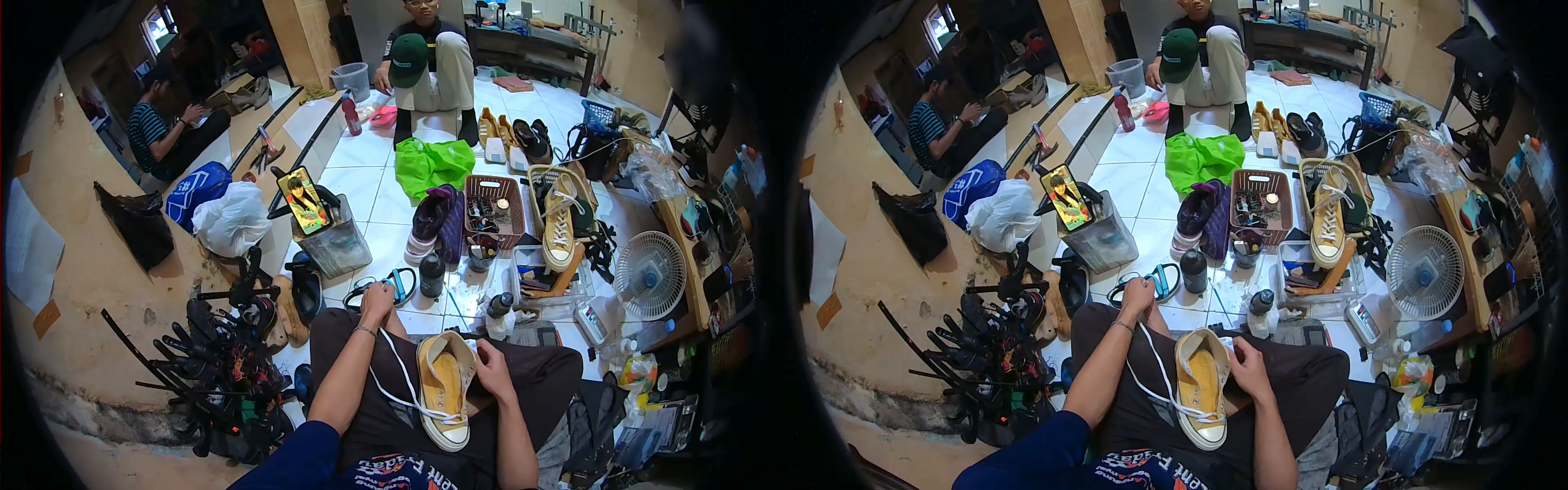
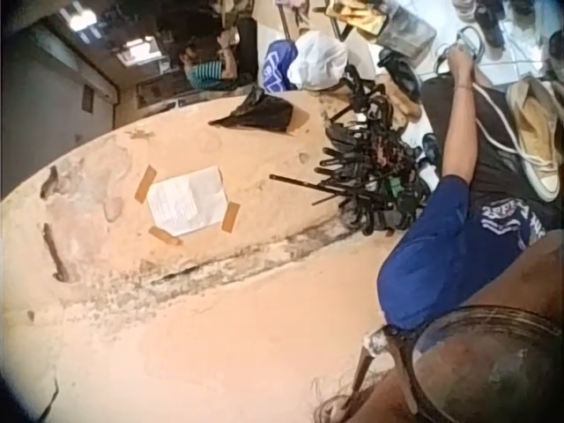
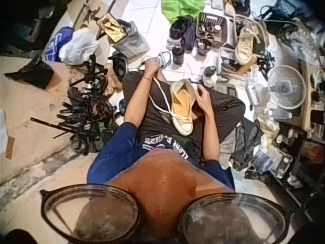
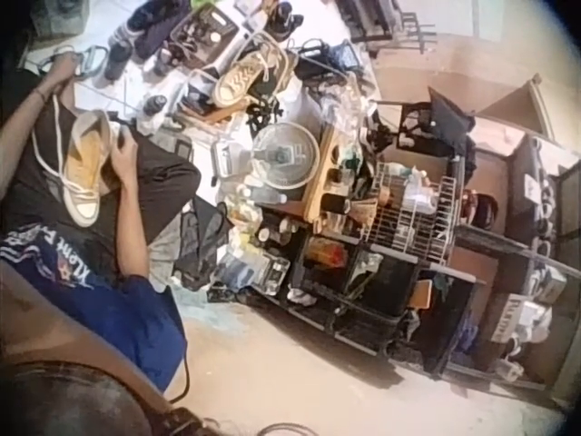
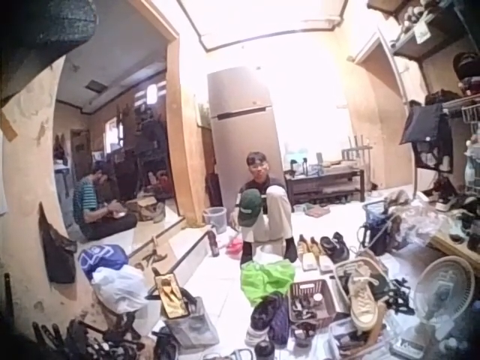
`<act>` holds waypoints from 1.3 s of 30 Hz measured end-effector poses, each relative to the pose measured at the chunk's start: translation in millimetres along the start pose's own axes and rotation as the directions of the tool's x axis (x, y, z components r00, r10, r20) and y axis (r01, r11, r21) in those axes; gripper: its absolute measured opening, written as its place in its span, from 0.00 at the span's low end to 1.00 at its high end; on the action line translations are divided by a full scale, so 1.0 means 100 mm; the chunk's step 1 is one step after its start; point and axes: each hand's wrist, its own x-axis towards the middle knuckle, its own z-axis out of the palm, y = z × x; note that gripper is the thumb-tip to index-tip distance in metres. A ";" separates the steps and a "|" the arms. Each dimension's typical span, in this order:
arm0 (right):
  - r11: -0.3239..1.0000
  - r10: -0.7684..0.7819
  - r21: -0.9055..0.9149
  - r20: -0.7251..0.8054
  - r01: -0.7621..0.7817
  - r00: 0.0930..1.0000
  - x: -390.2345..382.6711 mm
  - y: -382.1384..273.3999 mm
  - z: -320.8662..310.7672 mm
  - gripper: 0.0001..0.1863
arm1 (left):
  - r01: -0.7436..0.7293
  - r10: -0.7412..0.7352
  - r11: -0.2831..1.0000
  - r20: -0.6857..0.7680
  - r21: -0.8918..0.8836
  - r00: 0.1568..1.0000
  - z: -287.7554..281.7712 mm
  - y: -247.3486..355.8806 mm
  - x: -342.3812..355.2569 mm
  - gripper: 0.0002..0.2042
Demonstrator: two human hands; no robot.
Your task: Relacing a high-top sneaker and inspecting its interior for repair.
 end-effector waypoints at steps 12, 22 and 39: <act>1.000 0.016 0.025 0.001 -0.016 1.000 0.00 0.01 0.01 0.10 | 0.004 -0.002 0.999 0.053 -0.049 0.999 -0.06 0.09 -0.06 0.19; 0.999 -0.012 0.038 0.014 0.011 1.000 0.03 0.16 0.03 0.11 | -0.009 0.011 0.999 0.043 -0.048 0.999 -0.01 0.08 -0.07 0.14; 0.997 -0.040 0.063 0.008 0.040 0.999 0.05 0.17 0.05 0.12 | -0.041 0.042 0.998 0.047 -0.037 0.998 0.02 0.06 -0.04 0.15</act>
